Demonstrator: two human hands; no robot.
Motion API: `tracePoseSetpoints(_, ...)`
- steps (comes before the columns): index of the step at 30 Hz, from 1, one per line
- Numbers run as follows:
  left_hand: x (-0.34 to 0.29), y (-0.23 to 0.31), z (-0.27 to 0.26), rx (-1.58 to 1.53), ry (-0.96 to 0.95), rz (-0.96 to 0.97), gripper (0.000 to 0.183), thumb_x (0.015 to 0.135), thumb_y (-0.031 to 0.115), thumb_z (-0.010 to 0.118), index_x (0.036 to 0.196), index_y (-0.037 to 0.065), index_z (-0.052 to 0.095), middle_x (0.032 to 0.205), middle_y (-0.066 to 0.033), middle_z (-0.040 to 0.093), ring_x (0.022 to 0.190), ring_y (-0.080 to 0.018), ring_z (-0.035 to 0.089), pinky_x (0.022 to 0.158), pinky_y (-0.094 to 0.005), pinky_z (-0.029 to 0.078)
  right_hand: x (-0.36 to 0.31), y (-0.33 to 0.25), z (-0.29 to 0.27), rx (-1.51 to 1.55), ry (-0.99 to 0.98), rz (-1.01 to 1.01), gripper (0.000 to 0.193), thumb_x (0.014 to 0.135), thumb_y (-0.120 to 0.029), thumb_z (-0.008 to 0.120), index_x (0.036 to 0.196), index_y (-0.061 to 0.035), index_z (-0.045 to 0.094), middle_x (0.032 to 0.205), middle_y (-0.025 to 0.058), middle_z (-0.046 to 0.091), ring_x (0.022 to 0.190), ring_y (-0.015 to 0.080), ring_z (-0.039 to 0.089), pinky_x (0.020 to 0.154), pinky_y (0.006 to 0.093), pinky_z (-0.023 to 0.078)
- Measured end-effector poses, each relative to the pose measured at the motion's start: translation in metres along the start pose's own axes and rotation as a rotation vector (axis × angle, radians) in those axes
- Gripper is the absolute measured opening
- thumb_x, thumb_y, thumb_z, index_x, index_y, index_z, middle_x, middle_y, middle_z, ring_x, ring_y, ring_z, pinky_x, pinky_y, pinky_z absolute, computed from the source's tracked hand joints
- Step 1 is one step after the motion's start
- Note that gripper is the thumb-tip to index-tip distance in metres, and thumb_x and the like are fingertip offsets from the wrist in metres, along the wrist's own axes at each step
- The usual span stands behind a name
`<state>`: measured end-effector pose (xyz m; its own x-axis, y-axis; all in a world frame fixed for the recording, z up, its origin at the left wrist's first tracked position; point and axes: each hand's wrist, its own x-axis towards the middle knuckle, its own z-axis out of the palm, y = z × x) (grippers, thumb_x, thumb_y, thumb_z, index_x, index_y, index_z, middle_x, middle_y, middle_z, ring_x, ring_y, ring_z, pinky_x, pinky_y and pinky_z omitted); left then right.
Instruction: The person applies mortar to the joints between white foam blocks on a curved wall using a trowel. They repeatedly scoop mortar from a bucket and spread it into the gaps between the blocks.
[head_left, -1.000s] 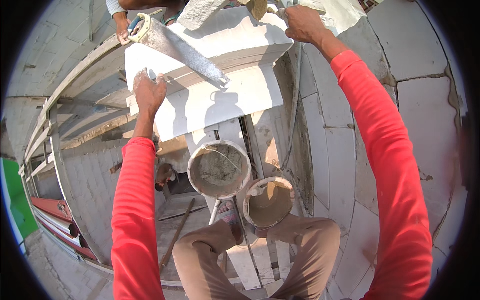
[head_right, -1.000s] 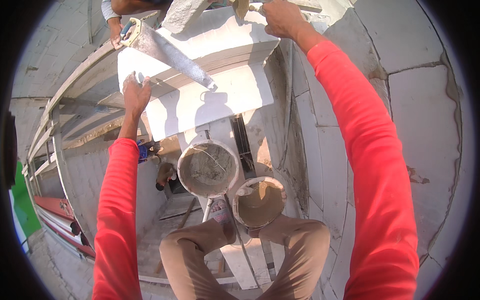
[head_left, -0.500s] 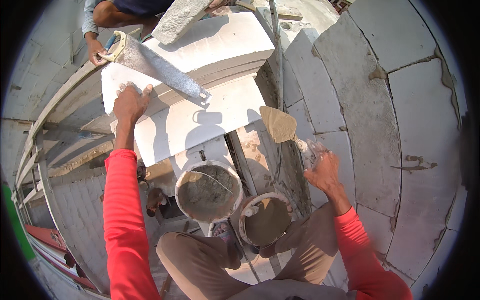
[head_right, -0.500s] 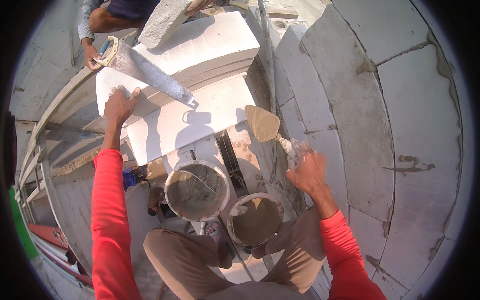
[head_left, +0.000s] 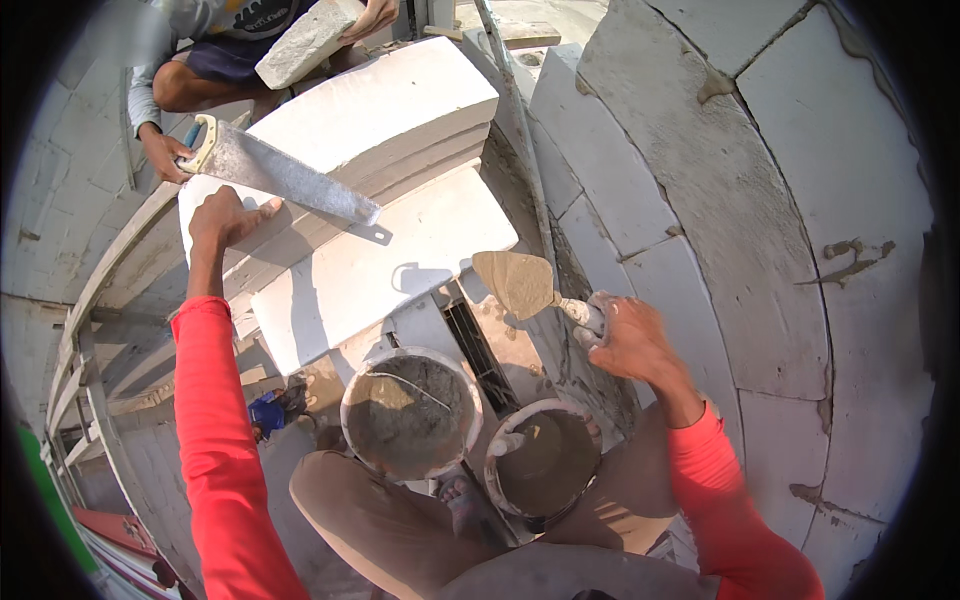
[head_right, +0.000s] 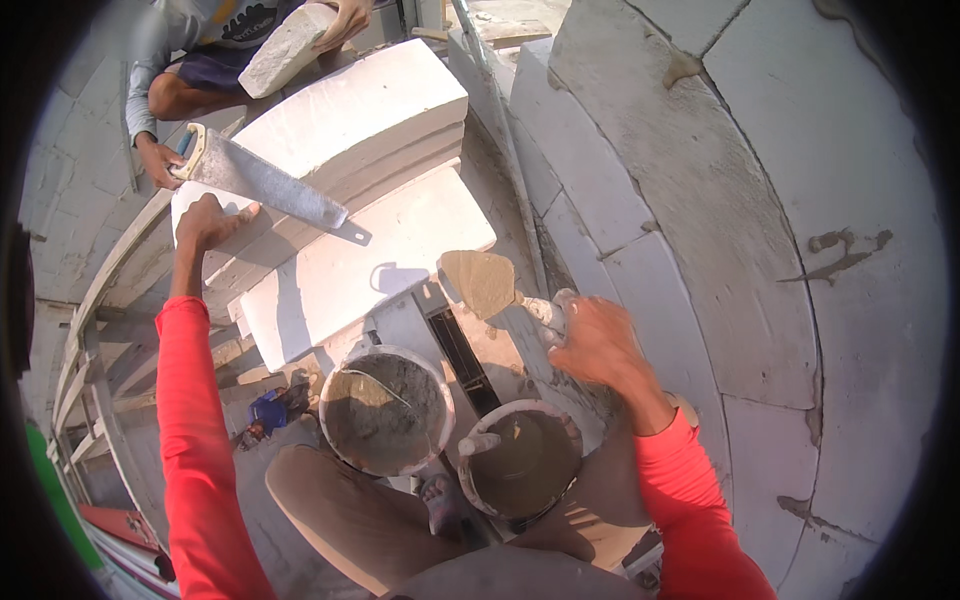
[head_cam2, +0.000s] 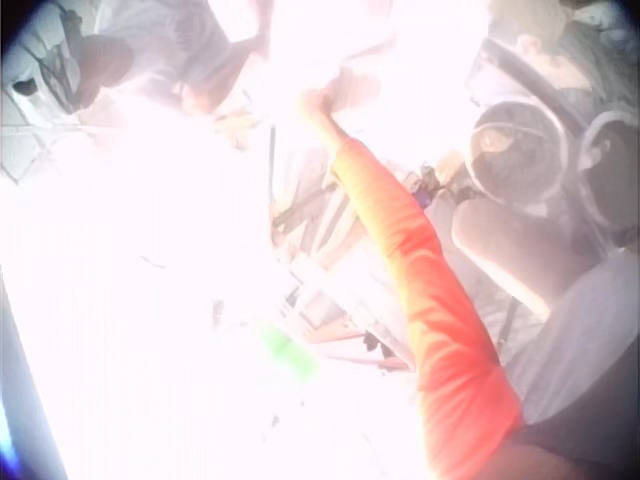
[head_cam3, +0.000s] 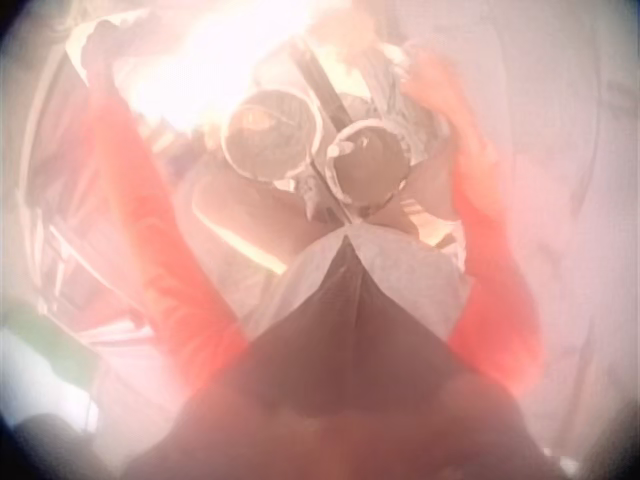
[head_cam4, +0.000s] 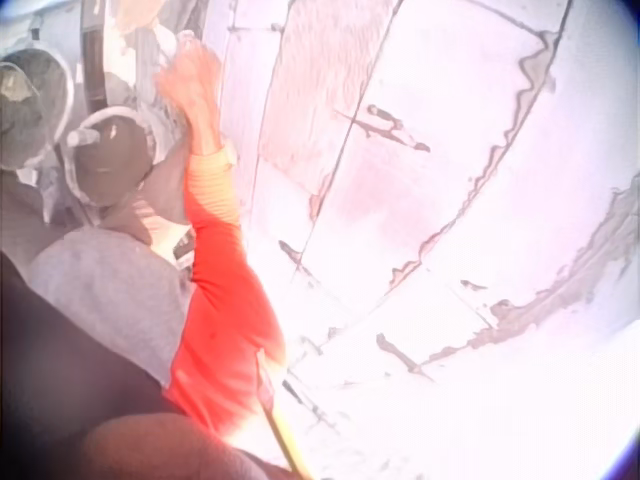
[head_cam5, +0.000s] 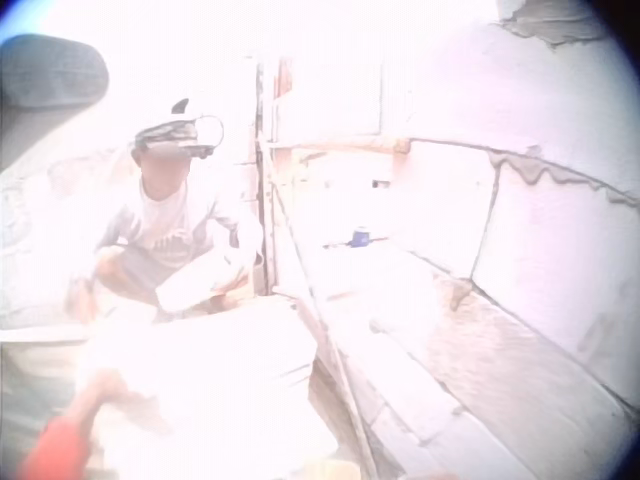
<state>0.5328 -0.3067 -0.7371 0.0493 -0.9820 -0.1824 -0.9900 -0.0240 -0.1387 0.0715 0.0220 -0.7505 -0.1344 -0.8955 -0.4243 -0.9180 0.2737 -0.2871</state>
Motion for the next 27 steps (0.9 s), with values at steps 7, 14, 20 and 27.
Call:
tracePoseSetpoints(7,0.035,-0.009,-0.002,-0.046,-0.156,0.091,0.108,0.074,0.079,0.079,0.121,-0.018,0.066,0.103,-0.0316,0.074,0.091,-0.0413,0.076,0.071,-0.047,0.06,-0.001,0.015,0.063,0.248,-0.096,-0.103,0.048,0.081,-0.026,0.072,0.117,0.0051,0.069,0.108,0.0297,0.072,0.105,0.0472,0.067,0.092,0.0502,0.052)
tracePoseSetpoints(14,0.073,-0.032,0.022,-0.044,-0.11,0.27,0.093,0.085,0.067,0.077,0.123,-0.017,0.066,0.106,-0.0302,0.073,0.091,-0.0372,0.075,0.079,-0.0484,0.058,-0.004,0.02,0.119,0.705,-0.201,0.008,0.022,0.086,-0.006,0.07,0.108,0.0004,0.068,0.088,-0.0006,0.064,0.078,0.0116,0.056,0.073,0.0298,0.048)
tracePoseSetpoints(20,0.045,-0.038,0.019,-0.116,-0.128,0.241,0.092,0.087,0.067,0.072,0.129,-0.014,0.065,0.116,-0.03,0.072,0.099,-0.0359,0.075,0.087,-0.0476,0.057,0.013,-0.023,0.153,0.902,-0.086,-0.002,0.011,0.092,-0.004,0.066,0.101,-0.0006,0.071,0.085,-0.0012,0.066,0.077,0.0084,0.056,0.071,0.0275,0.048)
tracePoseSetpoints(27,-0.147,-0.032,0.123,-0.624,0.079,0.2,0.073,0.096,0.054,0.068,0.137,-0.006,0.065,0.13,-0.0297,0.069,0.128,-0.0382,0.065,0.112,-0.0504,0.047,0.023,-0.047,0.192,1.142,-0.266,0.22,0.021,0.095,-0.01,0.067,0.11,0.0027,0.074,0.106,0.0103,0.076,0.096,0.0174,0.071,0.092,0.0346,0.057)
